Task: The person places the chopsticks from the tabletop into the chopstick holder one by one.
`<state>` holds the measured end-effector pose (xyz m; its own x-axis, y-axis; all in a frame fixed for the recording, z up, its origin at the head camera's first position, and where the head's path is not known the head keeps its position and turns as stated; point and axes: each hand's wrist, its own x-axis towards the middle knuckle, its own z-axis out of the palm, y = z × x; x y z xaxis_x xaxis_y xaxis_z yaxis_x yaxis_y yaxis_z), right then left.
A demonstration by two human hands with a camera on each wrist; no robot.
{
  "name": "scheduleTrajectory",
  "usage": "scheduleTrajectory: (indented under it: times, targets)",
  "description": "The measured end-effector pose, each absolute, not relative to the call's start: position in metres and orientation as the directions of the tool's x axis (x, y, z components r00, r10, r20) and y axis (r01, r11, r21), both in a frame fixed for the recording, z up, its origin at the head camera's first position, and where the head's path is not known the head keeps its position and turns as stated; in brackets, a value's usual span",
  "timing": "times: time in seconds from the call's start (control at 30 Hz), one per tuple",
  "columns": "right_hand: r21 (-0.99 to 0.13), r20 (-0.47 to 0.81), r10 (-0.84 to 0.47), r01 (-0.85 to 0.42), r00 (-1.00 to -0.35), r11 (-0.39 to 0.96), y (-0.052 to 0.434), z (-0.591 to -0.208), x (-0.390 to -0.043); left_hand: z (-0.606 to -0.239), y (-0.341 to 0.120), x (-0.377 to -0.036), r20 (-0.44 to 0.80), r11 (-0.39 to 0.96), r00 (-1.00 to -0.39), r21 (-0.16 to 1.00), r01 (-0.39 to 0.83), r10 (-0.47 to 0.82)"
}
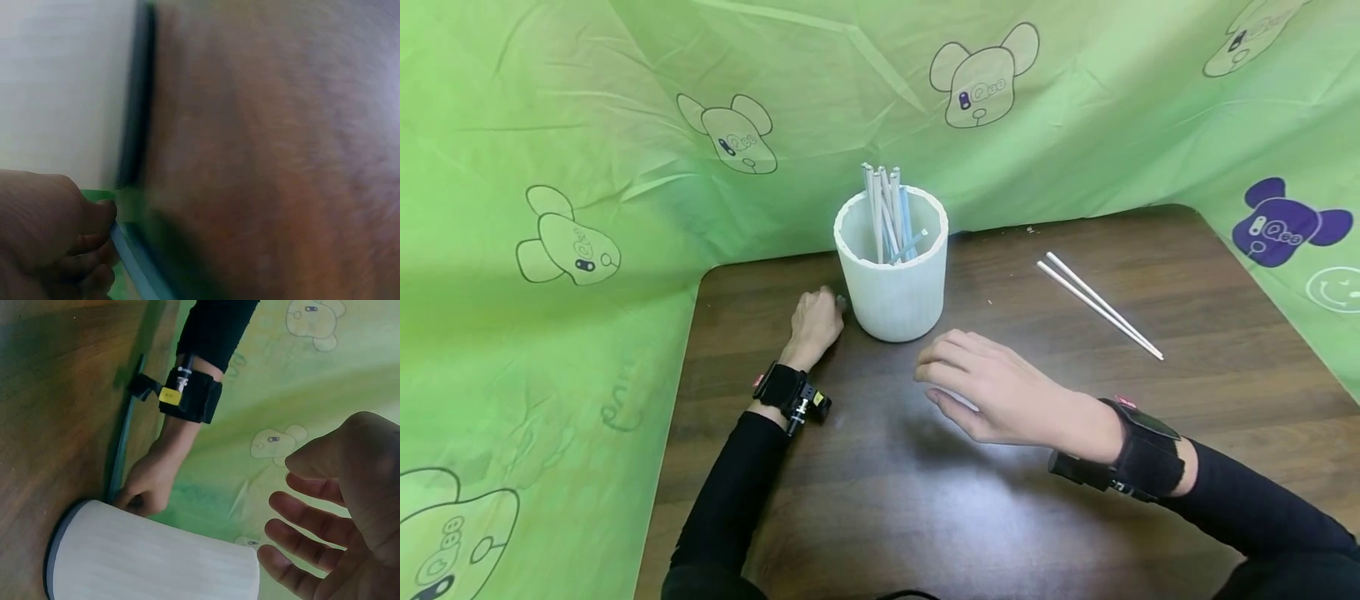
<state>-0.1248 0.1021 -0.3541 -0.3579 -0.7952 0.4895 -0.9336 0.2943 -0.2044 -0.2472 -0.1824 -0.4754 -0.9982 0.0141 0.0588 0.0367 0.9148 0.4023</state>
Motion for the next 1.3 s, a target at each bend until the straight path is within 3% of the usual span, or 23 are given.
scheduleTrajectory:
  times: [0.23,0.47,0.73,1.03,1.23,1.3]
  targets:
    - [-0.230,0.499,-0.777,-0.923,-0.384,0.309,0.106,-0.355,-0.125,-0.440,-0.193,-0.238,0.167,0.880,-0.986,0.465,0.099,0.022]
    - [-0.231,0.501,-0.776,-0.923,-0.383,0.307,0.108,-0.357,-0.125,-0.373,-0.200,-0.220,0.298,0.812,-0.953,0.570,0.125,-0.062]
    - [-0.252,0.466,-0.787,-0.913,-0.404,0.320,0.107,-0.361,-0.125,-0.275,-0.199,-0.196,0.601,0.753,-0.782,0.589,0.291,-0.168]
    - [-0.256,0.452,-0.789,-0.908,-0.416,0.332,0.107,-0.362,-0.125,-0.191,-0.179,-0.193,0.773,0.582,-0.553,0.615,0.532,-0.311]
    - [-0.264,0.457,-0.783,-0.905,-0.422,0.333,0.108,-0.364,-0.125,-0.177,-0.158,-0.212,0.813,0.516,-0.503,0.578,0.632,-0.293]
    - [-0.267,0.456,-0.782,-0.904,-0.425,0.335,0.109,-0.365,-0.125,-0.179,-0.152,-0.221,0.796,0.515,-0.533,0.597,0.615,-0.287]
